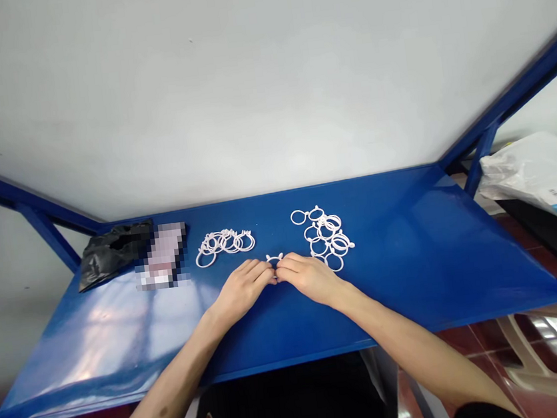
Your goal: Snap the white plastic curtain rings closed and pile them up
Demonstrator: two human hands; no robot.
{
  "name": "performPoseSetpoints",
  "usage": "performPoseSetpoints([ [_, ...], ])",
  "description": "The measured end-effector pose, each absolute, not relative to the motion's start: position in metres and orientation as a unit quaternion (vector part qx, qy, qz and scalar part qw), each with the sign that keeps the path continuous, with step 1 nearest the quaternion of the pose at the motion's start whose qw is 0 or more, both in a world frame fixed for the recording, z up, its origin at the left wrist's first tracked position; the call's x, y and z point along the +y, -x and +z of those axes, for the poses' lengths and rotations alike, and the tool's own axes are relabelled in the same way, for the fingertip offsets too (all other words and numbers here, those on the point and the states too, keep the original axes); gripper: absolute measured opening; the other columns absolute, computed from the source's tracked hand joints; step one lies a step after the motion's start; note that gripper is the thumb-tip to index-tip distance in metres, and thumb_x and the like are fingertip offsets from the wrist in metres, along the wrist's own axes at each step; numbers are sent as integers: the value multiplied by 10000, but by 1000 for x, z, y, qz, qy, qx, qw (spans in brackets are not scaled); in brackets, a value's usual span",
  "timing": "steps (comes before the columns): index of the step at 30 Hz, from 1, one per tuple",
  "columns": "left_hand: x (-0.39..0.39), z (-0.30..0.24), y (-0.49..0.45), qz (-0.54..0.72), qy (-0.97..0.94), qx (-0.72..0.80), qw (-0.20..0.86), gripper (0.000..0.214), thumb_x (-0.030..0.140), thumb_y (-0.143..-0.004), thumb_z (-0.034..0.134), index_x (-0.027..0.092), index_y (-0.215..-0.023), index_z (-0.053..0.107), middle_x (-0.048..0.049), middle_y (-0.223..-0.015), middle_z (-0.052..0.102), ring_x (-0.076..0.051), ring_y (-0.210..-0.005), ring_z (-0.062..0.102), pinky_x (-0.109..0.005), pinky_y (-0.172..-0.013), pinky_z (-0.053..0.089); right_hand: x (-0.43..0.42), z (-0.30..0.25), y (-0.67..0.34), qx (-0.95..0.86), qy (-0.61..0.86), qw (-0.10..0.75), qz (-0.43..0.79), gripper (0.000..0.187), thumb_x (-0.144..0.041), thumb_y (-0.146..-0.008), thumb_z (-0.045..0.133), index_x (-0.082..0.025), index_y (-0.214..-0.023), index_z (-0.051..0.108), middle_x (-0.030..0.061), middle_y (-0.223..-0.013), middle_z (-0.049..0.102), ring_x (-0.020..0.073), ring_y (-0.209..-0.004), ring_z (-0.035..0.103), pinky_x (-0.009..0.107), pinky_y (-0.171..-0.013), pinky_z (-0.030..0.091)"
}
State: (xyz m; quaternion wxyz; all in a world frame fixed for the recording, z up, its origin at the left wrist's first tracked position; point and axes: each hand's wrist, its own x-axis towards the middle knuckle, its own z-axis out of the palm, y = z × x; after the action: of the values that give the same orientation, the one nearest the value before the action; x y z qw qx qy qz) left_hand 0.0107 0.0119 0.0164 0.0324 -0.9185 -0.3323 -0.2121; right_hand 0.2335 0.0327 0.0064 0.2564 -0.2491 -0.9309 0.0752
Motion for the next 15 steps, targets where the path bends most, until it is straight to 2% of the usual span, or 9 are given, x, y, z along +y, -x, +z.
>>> performPoseSetpoints([
  [5, 9, 16, -17, -208, 899, -366, 120, 293, 168, -1054, 419, 191, -790, 544, -6, -753, 618, -161, -680, 516, -350, -683, 318, 27, 8, -229, -927, 277, 247, 55, 265, -130, -1044, 423, -188, -968, 670, 59, -953, 704, 183, -885, 608, 290, -706, 533],
  [11, 6, 12, -22, -229, 878, -395, 143, 270, 146, -1033, 440, 191, -799, 568, -9, -719, 604, -167, -663, 515, -365, -679, 314, 20, 14, -223, -908, 335, 250, 34, 281, -146, -1046, 432, -189, -933, 686, 57, -857, 697, 193, -798, 606, 322, -701, 532],
  [13, 8, 12, -18, -235, 882, -384, 139, 263, 154, -1037, 444, 192, -815, 580, -9, -750, 626, -165, -677, 520, -357, -687, 333, 21, 14, -224, -907, 314, 277, 35, 241, -150, -1041, 456, -187, -1011, 692, 67, -944, 722, 196, -865, 638, 325, -748, 560],
  [15, 12, 12, -12, -241, 887, -374, 128, 243, 171, -1041, 454, 192, -846, 598, -13, -798, 652, -169, -720, 538, -343, -708, 369, 27, 14, -227, -905, 293, 307, 32, 206, -189, -1036, 499, -179, -1142, 675, 94, -1117, 722, 207, -995, 662, 342, -838, 585],
])
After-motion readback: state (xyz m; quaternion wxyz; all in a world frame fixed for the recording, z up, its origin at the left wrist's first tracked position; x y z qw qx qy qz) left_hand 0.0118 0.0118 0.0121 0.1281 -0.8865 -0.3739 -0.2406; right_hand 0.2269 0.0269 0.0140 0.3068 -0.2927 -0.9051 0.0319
